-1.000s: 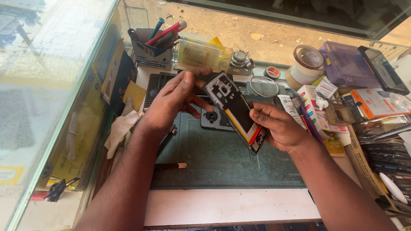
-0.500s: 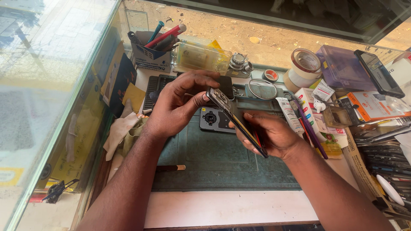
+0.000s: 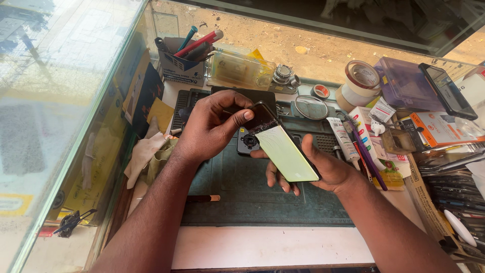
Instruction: The person repairs a smartphone at a workbench, using a screwdriver to remove and tighten screws on the phone's midframe and using a red pry tool to lift the battery and flex cables. They reposition the disassembled phone body, work on the back cover assembly, and continue driving screws as the clip ends.
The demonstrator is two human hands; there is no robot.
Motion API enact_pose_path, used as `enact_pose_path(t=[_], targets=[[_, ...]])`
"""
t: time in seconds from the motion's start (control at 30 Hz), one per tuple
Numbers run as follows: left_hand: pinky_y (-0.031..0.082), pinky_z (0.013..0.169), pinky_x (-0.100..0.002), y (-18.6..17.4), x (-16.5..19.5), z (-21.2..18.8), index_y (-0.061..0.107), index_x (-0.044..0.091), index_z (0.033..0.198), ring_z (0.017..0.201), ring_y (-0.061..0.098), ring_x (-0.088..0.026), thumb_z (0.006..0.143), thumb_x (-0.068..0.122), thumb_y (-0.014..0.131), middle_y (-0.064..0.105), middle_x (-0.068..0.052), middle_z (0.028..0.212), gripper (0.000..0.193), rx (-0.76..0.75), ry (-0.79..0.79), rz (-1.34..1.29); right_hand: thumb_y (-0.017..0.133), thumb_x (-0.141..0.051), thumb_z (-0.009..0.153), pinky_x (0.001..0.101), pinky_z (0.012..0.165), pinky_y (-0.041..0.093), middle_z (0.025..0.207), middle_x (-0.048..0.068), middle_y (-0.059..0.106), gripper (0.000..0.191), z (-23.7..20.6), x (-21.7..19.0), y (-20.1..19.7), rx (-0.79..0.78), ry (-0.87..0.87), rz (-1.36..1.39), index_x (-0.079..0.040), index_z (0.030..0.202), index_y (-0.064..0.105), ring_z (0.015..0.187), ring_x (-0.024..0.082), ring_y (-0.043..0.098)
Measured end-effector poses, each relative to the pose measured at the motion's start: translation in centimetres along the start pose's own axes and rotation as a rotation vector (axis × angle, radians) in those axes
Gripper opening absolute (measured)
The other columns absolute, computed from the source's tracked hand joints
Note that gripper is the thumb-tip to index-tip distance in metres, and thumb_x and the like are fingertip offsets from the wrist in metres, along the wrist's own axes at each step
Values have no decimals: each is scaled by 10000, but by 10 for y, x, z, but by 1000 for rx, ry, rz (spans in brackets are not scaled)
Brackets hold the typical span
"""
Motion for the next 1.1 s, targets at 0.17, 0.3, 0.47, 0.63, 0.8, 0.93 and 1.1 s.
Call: enact_pose_path(t=[0.17, 0.3, 0.47, 0.63, 0.8, 0.93, 1.1], targets=[[592, 840, -281, 1, 0, 0, 686, -18, 1068, 930, 685, -101, 990, 124, 707, 737, -70, 982, 163, -18, -7, 22, 415, -894, 843, 287, 651, 572, 1076, 206, 703, 1245, 0, 3, -1, -23, 22, -2, 112, 1575, 366, 774, 156, 693], [601, 823, -283, 0, 2, 0, 686, -17, 1059, 909, 695, -101, 978, 141, 715, 739, -68, 966, 180, -11, -14, 44, 454, -889, 837, 306, 686, 598, 1110, 215, 699, 1250, -1, 0, 3, -50, -6, -55, 113, 1577, 355, 817, 174, 715], [618, 794, -296, 0, 2, -1, 695, 1, 1030, 880, 717, -109, 966, 202, 726, 746, -81, 925, 214, -21, -65, 99, 520, -783, 894, 338, 642, 612, 1200, 243, 687, 1085, -1, -2, 2, -22, -33, 25, 111, 1495, 393, 781, 232, 729], [631, 817, -305, 2, 6, -2, 702, 13, 1027, 892, 738, -120, 952, 240, 740, 758, -82, 922, 242, -35, -76, 133, 571, -742, 906, 354, 595, 613, 1174, 267, 682, 1014, -3, -2, -4, 7, -46, 25, 112, 1441, 458, 747, 249, 723], [628, 889, -314, 1, 14, -2, 704, 20, 1065, 972, 745, -127, 938, 256, 773, 762, -73, 985, 276, -46, -8, 140, 658, -761, 871, 335, 697, 613, 1021, 215, 712, 1012, -6, -4, -8, -14, -53, -195, 75, 1425, 527, 803, 212, 732], [630, 874, -316, -5, 11, -1, 697, 24, 1077, 962, 739, -128, 897, 245, 804, 755, -67, 994, 305, -22, -31, 167, 729, -729, 797, 322, 712, 619, 969, 136, 718, 949, -8, -2, -18, 92, -5, -343, 21, 1356, 567, 821, 183, 744], [628, 922, -302, -3, 8, -1, 704, 21, 1102, 995, 739, -117, 952, 180, 757, 756, -72, 1035, 225, -41, -43, 96, 795, -656, 764, 309, 691, 588, 922, 85, 689, 868, -9, -3, -21, 142, 24, -329, -4, 1300, 596, 803, 170, 707]])
Point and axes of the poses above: each hand's wrist, its own z-axis towards the middle knuckle, its own y-axis out of the palm, x = y × z, the point moved 9 cm from there along z, towards the middle knuckle
